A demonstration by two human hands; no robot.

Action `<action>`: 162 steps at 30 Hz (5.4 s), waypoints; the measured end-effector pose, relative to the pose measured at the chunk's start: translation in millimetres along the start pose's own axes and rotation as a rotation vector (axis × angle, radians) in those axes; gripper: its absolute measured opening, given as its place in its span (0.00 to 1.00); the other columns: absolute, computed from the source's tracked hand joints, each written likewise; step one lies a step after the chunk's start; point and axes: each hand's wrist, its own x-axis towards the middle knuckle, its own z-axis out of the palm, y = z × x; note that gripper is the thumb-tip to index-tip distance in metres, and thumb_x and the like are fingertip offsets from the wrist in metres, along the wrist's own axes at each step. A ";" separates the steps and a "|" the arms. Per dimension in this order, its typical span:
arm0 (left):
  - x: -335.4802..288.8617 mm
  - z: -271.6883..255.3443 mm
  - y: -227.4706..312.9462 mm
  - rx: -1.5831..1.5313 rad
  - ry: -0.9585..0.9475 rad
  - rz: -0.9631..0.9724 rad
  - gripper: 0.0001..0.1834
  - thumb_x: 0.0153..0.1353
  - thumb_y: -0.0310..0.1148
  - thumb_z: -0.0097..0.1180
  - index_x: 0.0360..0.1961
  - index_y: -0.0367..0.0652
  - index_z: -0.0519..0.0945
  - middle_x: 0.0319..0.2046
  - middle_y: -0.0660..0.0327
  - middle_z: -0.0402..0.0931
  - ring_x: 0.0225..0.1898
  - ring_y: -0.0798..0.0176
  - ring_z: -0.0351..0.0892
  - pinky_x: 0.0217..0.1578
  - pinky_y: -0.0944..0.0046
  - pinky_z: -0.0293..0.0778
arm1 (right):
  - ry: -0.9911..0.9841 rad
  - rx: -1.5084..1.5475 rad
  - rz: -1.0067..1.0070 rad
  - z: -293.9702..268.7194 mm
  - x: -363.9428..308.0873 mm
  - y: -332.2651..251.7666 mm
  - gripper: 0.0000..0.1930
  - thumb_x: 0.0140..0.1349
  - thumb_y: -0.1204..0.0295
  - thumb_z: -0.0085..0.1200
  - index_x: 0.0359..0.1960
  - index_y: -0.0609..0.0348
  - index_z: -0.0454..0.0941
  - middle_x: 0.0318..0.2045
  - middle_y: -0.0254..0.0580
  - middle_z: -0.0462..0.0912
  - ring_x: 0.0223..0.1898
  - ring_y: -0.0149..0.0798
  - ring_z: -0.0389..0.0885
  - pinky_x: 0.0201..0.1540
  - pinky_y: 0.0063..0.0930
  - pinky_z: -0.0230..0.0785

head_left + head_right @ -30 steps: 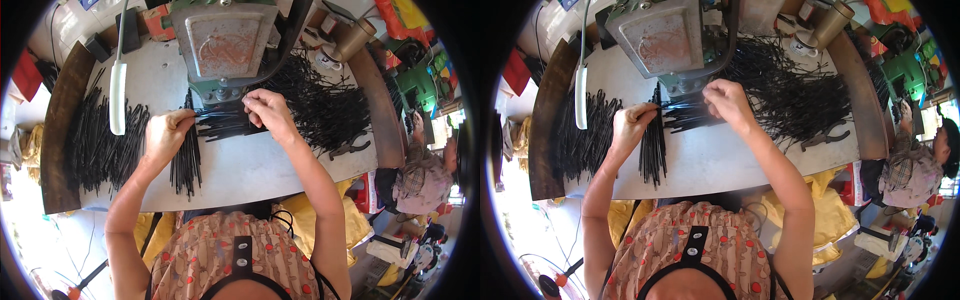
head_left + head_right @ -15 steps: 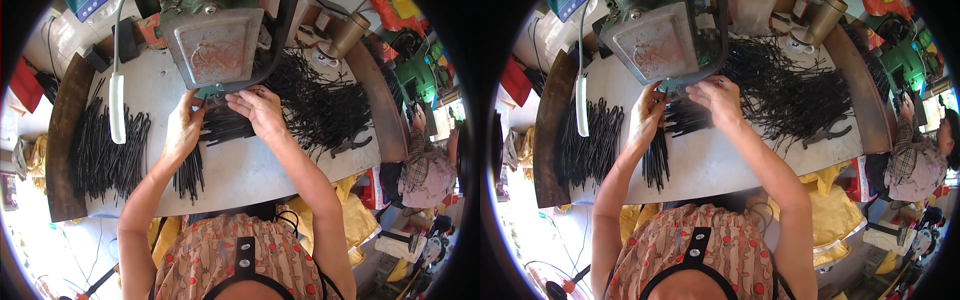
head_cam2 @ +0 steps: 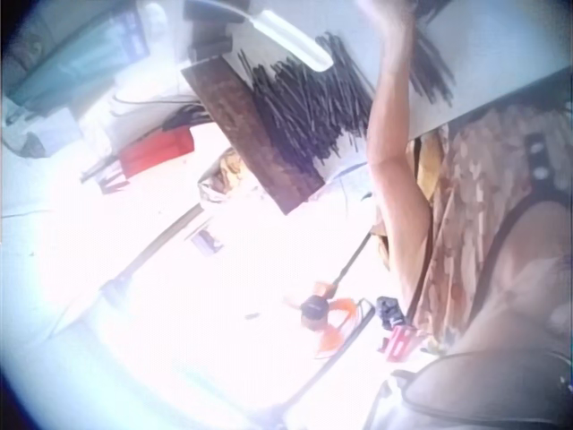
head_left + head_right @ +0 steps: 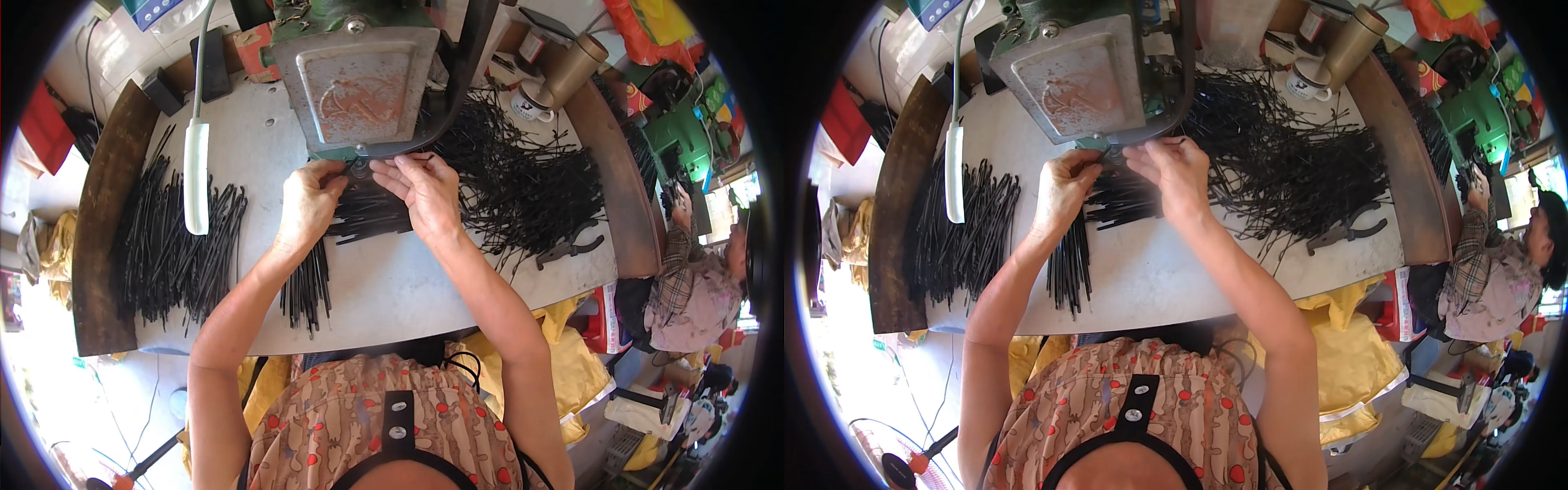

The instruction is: The person attaches small wires to plastic strips by feeding them into a stamping machine and operating the press by hand.

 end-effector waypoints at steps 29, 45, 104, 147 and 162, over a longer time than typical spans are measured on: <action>-11.5 8.7 17.1 0.105 0.018 0.135 0.08 0.51 0.30 0.53 0.30 0.37 0.74 0.23 0.59 0.71 0.19 0.62 0.73 0.17 0.66 0.67 | 0.056 0.084 0.072 -0.3 -1.1 1.3 0.08 0.57 0.77 0.46 0.34 0.71 0.65 0.34 0.50 0.73 0.38 0.44 0.77 0.41 0.33 0.73; -58.5 0.6 28.3 -0.388 -0.295 -0.128 0.07 0.51 0.28 0.53 0.28 0.34 0.72 0.26 0.55 0.75 0.27 0.61 0.76 0.26 0.66 0.72 | -0.104 -0.423 0.104 -6.8 -46.7 -13.6 0.06 0.54 0.72 0.51 0.25 0.63 0.72 0.20 0.34 0.71 0.17 0.23 0.67 0.17 0.15 0.59; -12.4 -8.3 5.2 0.350 0.034 0.301 0.11 0.47 0.22 0.52 0.36 0.36 0.75 0.26 0.51 0.72 0.27 0.51 0.73 0.30 0.61 0.68 | -0.167 -0.442 0.262 4.6 1.0 -8.4 0.10 0.55 0.71 0.52 0.19 0.61 0.69 0.13 0.27 0.64 0.09 0.16 0.53 0.09 0.13 0.40; -59.1 -2.0 23.9 -0.343 -0.335 -0.139 0.13 0.51 0.27 0.55 0.38 0.35 0.73 0.28 0.59 0.75 0.28 0.68 0.75 0.28 0.73 0.70 | -0.022 0.115 0.204 -24.1 18.4 -11.9 0.07 0.53 0.79 0.50 0.32 0.70 0.72 0.31 0.49 0.77 0.33 0.45 0.79 0.35 0.32 0.75; 9.6 -0.3 2.9 -1.008 -0.054 -0.607 0.08 0.54 0.32 0.53 0.26 0.37 0.73 0.18 0.60 0.73 0.17 0.70 0.69 0.16 0.74 0.62 | -0.041 0.060 0.166 -15.0 17.3 -8.7 0.09 0.57 0.74 0.47 0.35 0.71 0.72 0.33 0.50 0.77 0.35 0.40 0.78 0.38 0.29 0.75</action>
